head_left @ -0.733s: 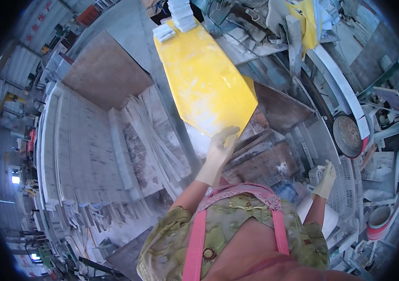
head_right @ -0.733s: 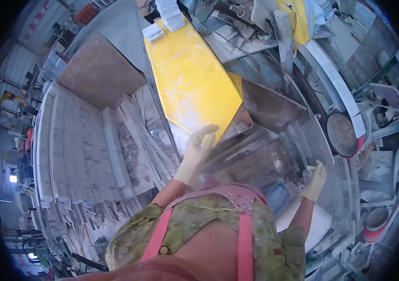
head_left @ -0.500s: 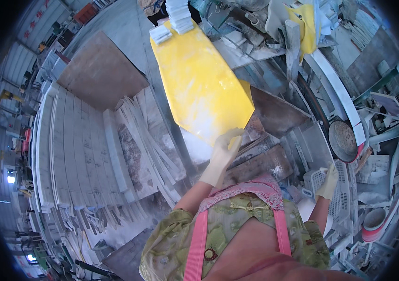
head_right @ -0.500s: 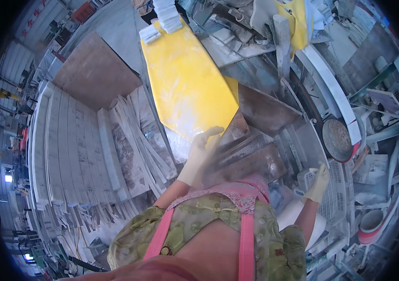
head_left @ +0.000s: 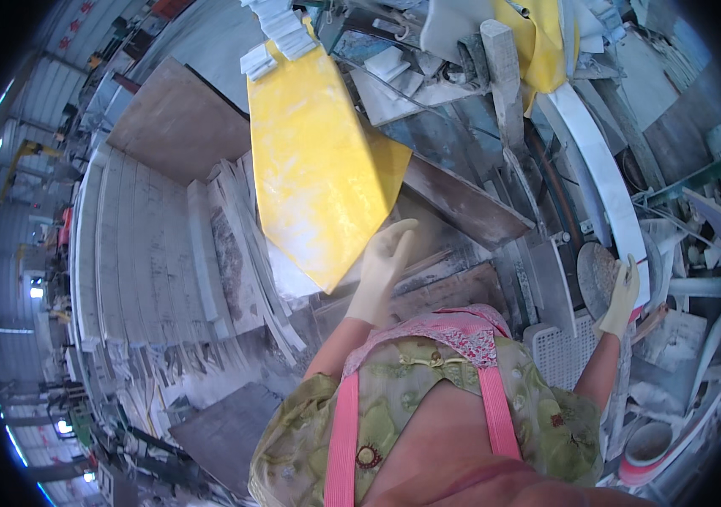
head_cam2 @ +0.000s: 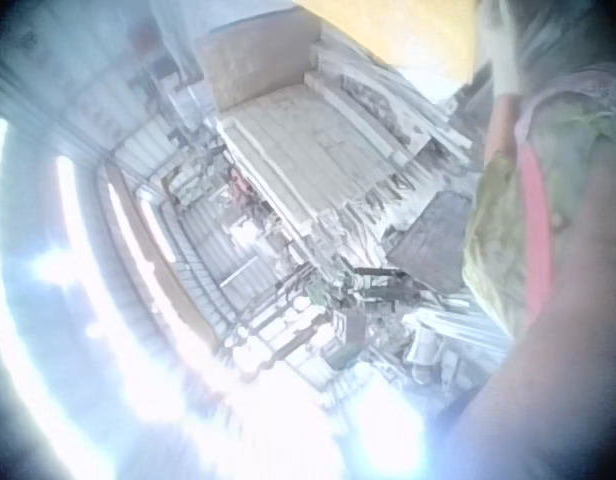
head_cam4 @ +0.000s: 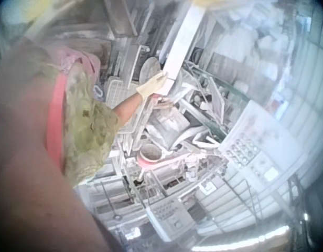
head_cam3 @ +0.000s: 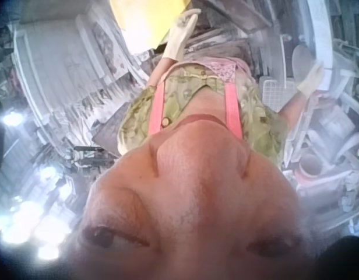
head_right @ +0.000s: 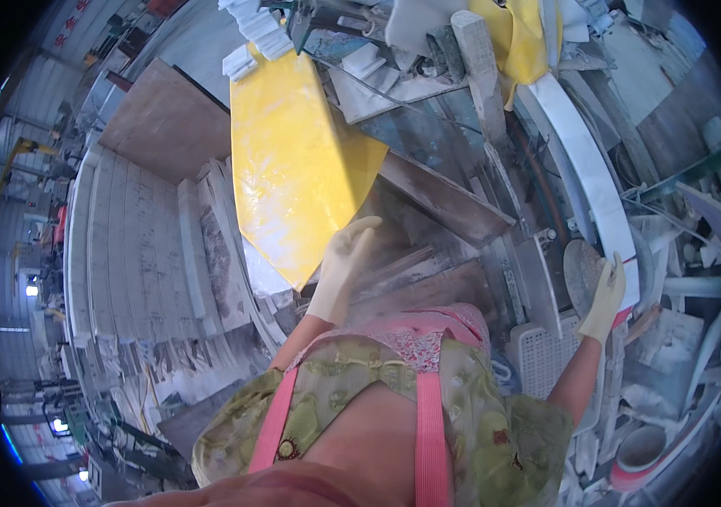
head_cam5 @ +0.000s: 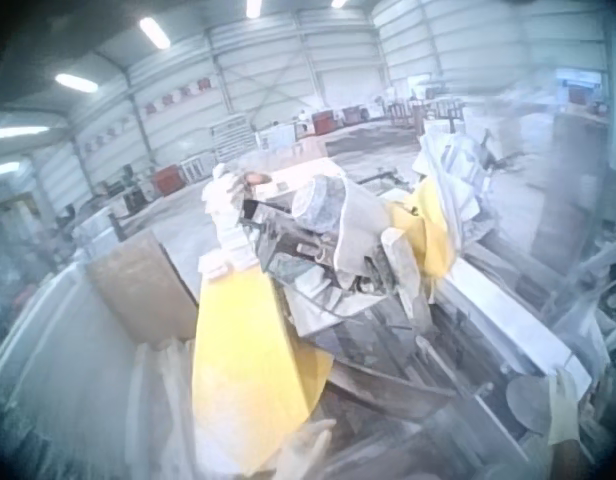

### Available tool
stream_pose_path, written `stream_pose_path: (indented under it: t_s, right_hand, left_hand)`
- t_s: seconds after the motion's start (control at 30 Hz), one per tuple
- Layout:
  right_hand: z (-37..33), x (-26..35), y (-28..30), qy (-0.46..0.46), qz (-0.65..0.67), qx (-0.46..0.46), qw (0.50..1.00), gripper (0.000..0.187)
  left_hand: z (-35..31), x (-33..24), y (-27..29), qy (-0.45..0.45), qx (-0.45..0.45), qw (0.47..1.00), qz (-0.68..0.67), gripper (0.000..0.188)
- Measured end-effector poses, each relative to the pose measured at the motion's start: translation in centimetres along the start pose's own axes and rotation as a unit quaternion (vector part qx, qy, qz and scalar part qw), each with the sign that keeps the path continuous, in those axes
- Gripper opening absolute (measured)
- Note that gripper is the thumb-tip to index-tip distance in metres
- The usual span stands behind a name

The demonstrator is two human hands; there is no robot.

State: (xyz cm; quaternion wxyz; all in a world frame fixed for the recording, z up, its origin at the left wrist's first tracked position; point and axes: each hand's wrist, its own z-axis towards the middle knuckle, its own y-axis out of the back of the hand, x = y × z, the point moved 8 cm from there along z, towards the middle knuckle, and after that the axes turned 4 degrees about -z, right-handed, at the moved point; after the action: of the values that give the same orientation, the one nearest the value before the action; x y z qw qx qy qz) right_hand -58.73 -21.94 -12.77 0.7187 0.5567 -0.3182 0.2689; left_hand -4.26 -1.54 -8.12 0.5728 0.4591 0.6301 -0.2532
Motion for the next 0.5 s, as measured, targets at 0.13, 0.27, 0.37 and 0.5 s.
stream_pose_path:
  t_s: [0.13,0.27,0.37,0.5]
  right_hand:
    - [3.1,2.6,-0.5,0.211,-0.262,0.135,0.932,0.062]
    - [4.1,5.4,-0.5,0.281,-0.314,0.134,0.897,0.066]
    - [4.9,6.9,-1.1,0.310,-0.278,0.074,0.906,0.064]
    - [6.6,4.4,-1.5,0.300,-0.307,0.099,0.898,0.062]
  left_hand:
    - [1.1,-2.7,-8.7,0.028,0.058,0.998,-0.028,0.033]
    - [2.0,-5.8,-14.3,-0.029,0.071,0.997,-0.021,0.029]
    - [2.3,-6.2,-16.2,0.003,0.102,0.994,-0.034,0.028]
    - [2.4,-6.1,-17.1,0.009,0.111,0.993,-0.027,0.027]
